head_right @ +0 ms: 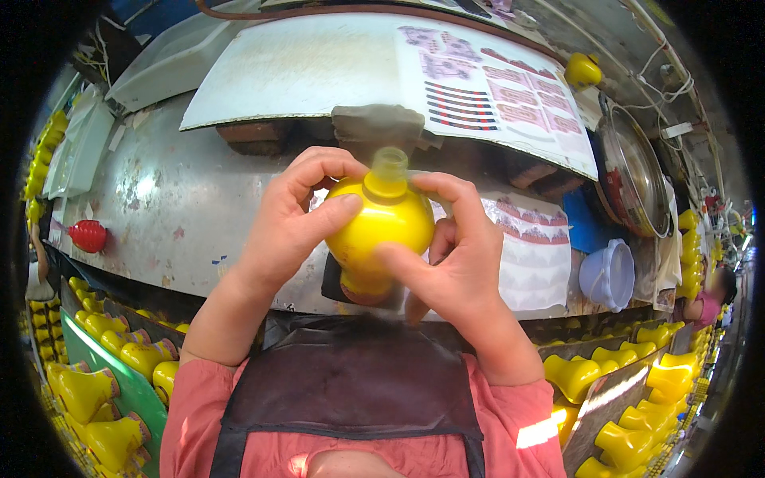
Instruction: The person applies adhesive labels to yellow plastic bottles on a metal workbench. They peel labels from a sheet, align them on the bottle body, smooth them down, and place the labeled bottles onto a green tray. The process repeats with multiple bottles.
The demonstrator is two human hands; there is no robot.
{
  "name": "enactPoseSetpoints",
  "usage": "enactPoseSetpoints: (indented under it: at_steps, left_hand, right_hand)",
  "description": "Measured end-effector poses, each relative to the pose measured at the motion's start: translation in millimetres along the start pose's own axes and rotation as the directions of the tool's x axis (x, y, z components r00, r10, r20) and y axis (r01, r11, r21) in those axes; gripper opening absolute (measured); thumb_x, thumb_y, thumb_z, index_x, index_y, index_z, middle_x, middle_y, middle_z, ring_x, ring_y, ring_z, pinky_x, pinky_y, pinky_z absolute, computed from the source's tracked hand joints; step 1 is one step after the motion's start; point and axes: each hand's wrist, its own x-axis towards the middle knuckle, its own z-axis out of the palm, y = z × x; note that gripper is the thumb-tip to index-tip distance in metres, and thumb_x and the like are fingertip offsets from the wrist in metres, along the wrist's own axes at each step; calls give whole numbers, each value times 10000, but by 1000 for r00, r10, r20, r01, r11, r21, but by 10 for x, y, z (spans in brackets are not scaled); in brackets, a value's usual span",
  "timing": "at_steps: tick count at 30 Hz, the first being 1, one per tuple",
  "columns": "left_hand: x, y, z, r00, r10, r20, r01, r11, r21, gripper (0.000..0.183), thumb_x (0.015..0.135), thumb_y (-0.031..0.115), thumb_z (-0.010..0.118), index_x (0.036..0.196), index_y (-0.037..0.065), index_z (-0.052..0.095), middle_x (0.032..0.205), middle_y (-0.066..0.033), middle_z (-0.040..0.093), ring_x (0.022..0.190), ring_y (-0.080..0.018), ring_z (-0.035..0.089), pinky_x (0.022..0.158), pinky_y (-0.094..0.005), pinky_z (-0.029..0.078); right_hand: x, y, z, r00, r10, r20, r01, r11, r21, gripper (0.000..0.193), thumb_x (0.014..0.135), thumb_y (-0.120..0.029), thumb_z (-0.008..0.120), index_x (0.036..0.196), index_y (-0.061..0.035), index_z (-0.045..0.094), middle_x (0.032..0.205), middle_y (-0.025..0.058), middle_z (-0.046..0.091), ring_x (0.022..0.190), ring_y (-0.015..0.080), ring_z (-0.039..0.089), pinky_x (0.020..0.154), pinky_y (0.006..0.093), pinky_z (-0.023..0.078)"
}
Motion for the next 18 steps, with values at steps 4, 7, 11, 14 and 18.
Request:
enactPoseSetpoints:
  at_steps: [4, 7, 11, 14, 18]
  left_hand:
    - [11, -32, -18, 997, -63, 54, 65, 997, -47, 301, 914, 107, 676, 1190, -14, 667, 1247, -58, 585, 1207, -171, 560, 1091, -312, 410]
    - [38, -33, -16, 992, -92, 91, 101, 989, -106, 324, 920, 122, 662, 1212, -19, 658, 1250, -57, 578, 1220, -175, 556, 1105, -308, 397]
    - [176, 68, -18, 985, -150, 87, 167, 957, -235, 332, 931, 146, 677, 1223, -13, 659, 1176, -50, 617, 1148, -162, 583, 1069, -300, 423]
    - [210, 238, 76, 988, -151, -23, 151, 988, 36, 332, 915, 163, 735, 1197, -4, 680, 1062, -35, 661, 1014, -127, 607, 962, -277, 478]
    - [274, 451, 206, 995, 55, -86, -18, 924, 381, 329, 801, 198, 838, 1073, 43, 740, 900, -94, 720, 841, -184, 681, 818, -318, 556]
  right_hand:
    - [-26, -4, 20, 1000, -23, -4, 23, 1000, -11, 641, 722, -177, 890, 1286, -50, 613, 918, 14, 686, 521, 8, 492, 486, 202, 388]
    - [-61, -14, 5, 1000, -17, 2, 17, 1000, -18, 637, 732, -193, 896, 1285, -54, 613, 997, 32, 702, 561, 26, 526, 521, 215, 424]
    - [-85, -36, 1, 999, -42, 30, 44, 997, -66, 652, 759, -156, 878, 1330, -46, 584, 964, 18, 665, 583, 25, 534, 521, 201, 407]
    - [-84, -48, 31, 994, -110, 22, 112, 987, -113, 669, 764, -136, 873, 1355, -44, 573, 873, -10, 635, 549, 10, 482, 489, 191, 366]
    - [-92, -32, -34, 997, -52, 50, 52, 999, 7, 674, 779, -112, 856, 1380, -44, 561, 797, -16, 610, 555, 10, 461, 499, 192, 366]
